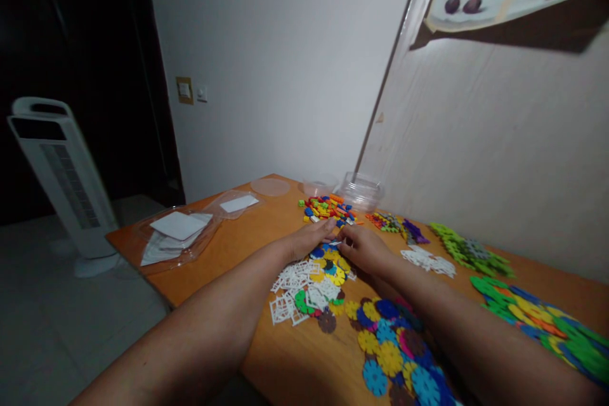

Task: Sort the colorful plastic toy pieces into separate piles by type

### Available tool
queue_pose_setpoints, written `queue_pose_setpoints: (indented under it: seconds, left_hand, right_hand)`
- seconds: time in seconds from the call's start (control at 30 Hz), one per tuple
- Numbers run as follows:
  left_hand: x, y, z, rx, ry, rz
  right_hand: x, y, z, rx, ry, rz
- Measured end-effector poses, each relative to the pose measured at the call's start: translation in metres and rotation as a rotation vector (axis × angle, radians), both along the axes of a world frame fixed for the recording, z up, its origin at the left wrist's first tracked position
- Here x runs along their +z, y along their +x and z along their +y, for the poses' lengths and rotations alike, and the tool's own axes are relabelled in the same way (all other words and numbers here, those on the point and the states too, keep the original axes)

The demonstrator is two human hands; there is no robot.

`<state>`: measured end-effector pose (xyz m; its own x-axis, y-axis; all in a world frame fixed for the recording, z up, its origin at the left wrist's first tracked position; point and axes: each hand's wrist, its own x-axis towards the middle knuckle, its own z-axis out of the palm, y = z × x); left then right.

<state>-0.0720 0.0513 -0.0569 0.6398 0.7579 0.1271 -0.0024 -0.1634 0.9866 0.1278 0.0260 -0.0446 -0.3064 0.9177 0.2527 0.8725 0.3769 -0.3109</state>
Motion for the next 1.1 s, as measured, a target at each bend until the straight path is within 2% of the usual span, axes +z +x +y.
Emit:
queue_pose_setpoints:
  seconds: [0.1,0.2,0.33,0.47,0.57,0.67,0.83,0.97,1.1]
  left_hand:
    - [0.001,-0.001,-0.001,0.0,-0.003,0.011]
    - [0.0,-0.002,-0.001,0.037,-0.033,0.045]
    - [-0.001,-0.003,-0.001,0.094,-0.061,0.064]
    - [0.0,-0.004,-0.001,0.08,-0.075,0.059]
    - [0.0,-0.004,0.0,0.088,-0.079,0.052]
    - [0.0,-0.004,0.0,0.09,-0.084,0.052]
    - [-0.001,-0.004,-0.001,0.094,-0.088,0.059]
    - [-0.004,-0.005,0.001,0.068,-0.085,0.068]
    - [-0.005,-0.007,0.003,0.044,-0.064,0.116]
  right_hand:
    - [0.003,0.002,-0.001,-0.003,0.002,0.023]
    - [0.005,0.017,0.0,-0.068,-0.003,0.077]
    - [0.007,0.062,-0.002,-0.264,-0.036,0.167]
    - [0.012,0.112,-0.011,-0.462,-0.101,0.194]
    - [0.016,0.126,-0.017,-0.5,-0.092,0.181]
    - [0.012,0.11,-0.018,-0.37,-0.094,0.188]
    - [-0.004,0.056,-0.017,-0.09,-0.195,0.185]
    - [-0.01,0.037,-0.011,-0.015,-0.215,0.111]
    - [-0.007,0.032,-0.009,0.017,-0.139,-0.011]
